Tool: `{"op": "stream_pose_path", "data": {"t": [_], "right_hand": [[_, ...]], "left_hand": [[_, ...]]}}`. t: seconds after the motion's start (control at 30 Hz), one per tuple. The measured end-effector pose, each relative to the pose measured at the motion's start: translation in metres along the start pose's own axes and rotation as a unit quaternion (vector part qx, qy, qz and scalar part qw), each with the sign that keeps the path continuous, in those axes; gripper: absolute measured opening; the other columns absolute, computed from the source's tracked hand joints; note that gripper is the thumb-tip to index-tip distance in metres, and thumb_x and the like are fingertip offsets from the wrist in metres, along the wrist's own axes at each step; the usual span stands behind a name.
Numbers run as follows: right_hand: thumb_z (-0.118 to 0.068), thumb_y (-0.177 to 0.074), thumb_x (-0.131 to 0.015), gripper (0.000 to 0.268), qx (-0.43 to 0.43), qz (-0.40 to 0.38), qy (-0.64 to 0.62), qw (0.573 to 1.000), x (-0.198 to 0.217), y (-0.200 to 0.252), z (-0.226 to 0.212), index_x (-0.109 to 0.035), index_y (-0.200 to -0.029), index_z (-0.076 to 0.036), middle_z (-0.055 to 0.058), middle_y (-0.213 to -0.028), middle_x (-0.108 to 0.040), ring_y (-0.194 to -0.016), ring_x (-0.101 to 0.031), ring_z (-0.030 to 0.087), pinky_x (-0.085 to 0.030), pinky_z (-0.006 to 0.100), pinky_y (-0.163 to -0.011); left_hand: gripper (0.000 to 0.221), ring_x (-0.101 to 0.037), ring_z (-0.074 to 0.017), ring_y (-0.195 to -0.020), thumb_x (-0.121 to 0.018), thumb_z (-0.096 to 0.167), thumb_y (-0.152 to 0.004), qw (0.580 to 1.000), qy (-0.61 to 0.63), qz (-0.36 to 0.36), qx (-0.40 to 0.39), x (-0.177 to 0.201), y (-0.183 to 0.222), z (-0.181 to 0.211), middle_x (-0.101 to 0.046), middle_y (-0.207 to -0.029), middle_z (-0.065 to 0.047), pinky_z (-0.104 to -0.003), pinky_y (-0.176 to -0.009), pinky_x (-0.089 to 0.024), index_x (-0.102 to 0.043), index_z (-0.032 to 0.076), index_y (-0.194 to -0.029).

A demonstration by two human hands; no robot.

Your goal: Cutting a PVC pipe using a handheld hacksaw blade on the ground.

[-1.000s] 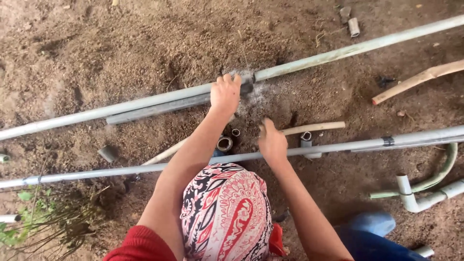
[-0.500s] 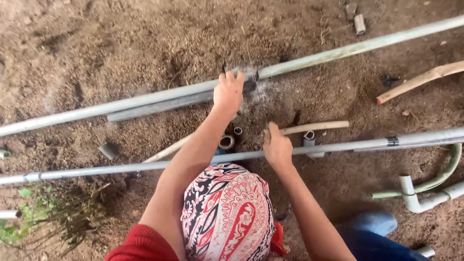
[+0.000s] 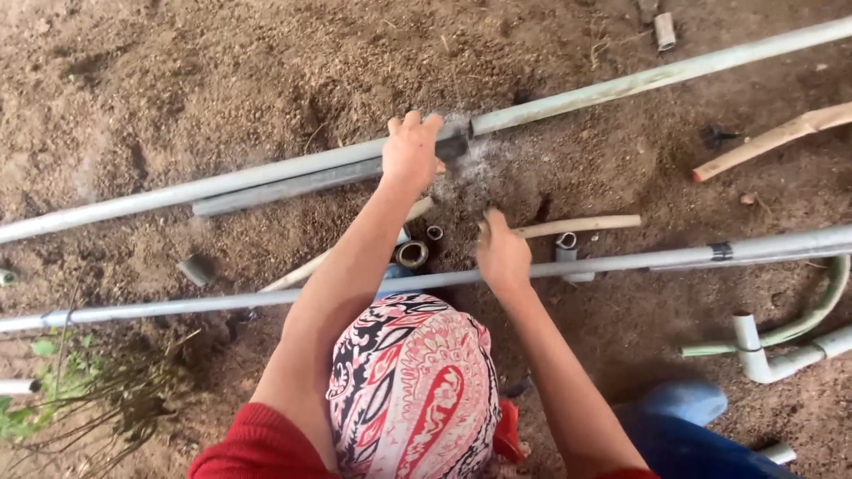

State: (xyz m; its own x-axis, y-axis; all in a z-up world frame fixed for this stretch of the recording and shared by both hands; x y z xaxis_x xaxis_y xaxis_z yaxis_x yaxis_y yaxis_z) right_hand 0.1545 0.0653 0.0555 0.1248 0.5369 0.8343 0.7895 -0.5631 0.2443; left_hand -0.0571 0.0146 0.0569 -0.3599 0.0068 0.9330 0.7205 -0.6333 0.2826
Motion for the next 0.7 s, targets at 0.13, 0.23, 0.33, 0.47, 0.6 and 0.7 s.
{"op": "stream_pose_path", "data": {"t": [0.13, 0.23, 0.33, 0.47, 0.6, 0.7], "right_hand": [[-0.019, -0.094, -0.046, 0.018, 0.013, 0.014, -0.018, 1.0, 0.01, -0.013, -0.016, -0.053, -0.108, -0.01, 0.015, -0.069, -0.065, -0.067, -0.068, 0.032, -0.055, 0.041, -0.054], [-0.016, -0.093, -0.048, 0.019, 0.024, 0.017, 0.019, 0.999, 0.01, 0.004, -0.011, -0.055, -0.11, -0.009, 0.018, -0.073, -0.066, -0.071, -0.069, 0.034, -0.056, 0.042, -0.057], [-0.016, -0.095, -0.048, 0.024, -0.016, 0.008, -0.051, 0.999, 0.014, 0.029, -0.001, -0.057, -0.114, -0.005, 0.022, -0.081, -0.068, -0.077, -0.069, 0.035, -0.056, 0.044, -0.062], [-0.024, -0.097, -0.048, 0.03, -0.007, 0.062, -0.121, 0.991, 0.032, 0.024, -0.006, -0.054, -0.118, -0.002, 0.027, -0.086, -0.066, -0.084, -0.065, 0.041, -0.055, 0.051, -0.066], [-0.03, -0.099, -0.043, 0.03, -0.02, 0.045, -0.099, 0.994, 0.035, 0.029, -0.007, -0.054, -0.116, -0.008, 0.025, -0.081, -0.066, -0.08, -0.066, 0.04, -0.054, 0.05, -0.064], [-0.03, -0.099, -0.045, 0.031, -0.019, 0.045, -0.074, 0.996, 0.022, 0.028, 0.01, -0.056, -0.117, -0.007, 0.023, -0.079, -0.067, -0.078, -0.067, 0.037, -0.056, 0.048, -0.062]], "left_hand": [[0.05, -0.045, -0.0398, -0.113, -0.08, 0.027, -0.073, 1.0, -0.012, -0.015, 0.007, 0.005, 0.006, 0.003, -0.049, -0.109, -0.013, -0.047, -0.083, -0.056, -0.049, 0.013, -0.109], [0.048, -0.047, -0.0389, -0.112, -0.079, 0.027, -0.073, 1.0, -0.007, -0.007, 0.012, 0.005, 0.003, 0.002, -0.049, -0.107, -0.012, -0.046, -0.083, -0.056, -0.049, 0.014, -0.108], [0.044, -0.049, -0.0388, -0.109, -0.078, 0.024, -0.074, 1.0, -0.014, -0.005, 0.009, -0.008, 0.007, 0.001, -0.049, -0.106, -0.013, -0.045, -0.081, -0.057, -0.049, 0.013, -0.106], [0.049, -0.049, -0.0365, -0.108, -0.079, 0.031, -0.073, 0.999, -0.047, 0.02, -0.006, -0.006, -0.002, -0.001, -0.048, -0.105, -0.011, -0.042, -0.082, -0.057, -0.046, 0.014, -0.106], [0.053, -0.048, -0.0343, -0.108, -0.081, 0.032, -0.07, 0.999, -0.041, 0.023, 0.002, -0.016, -0.004, -0.003, -0.048, -0.104, -0.009, -0.039, -0.082, -0.057, -0.046, 0.016, -0.107], [0.053, -0.048, -0.0355, -0.107, -0.082, 0.029, -0.069, 1.0, -0.022, 0.021, 0.003, -0.016, -0.006, -0.004, -0.047, -0.103, -0.01, -0.042, -0.08, -0.058, -0.047, 0.014, -0.106]]}}
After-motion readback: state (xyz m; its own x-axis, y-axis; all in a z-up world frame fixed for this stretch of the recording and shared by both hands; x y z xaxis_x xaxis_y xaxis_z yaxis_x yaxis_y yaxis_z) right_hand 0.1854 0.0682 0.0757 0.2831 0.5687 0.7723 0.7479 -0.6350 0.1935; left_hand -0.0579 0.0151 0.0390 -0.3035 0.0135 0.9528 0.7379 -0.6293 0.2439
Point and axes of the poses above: each hand's wrist, its own y-axis away from the middle knuckle, its own x-axis out of the back of the hand, z = x × y, the point moved 6 cm from there along -y, towards the middle knuckle
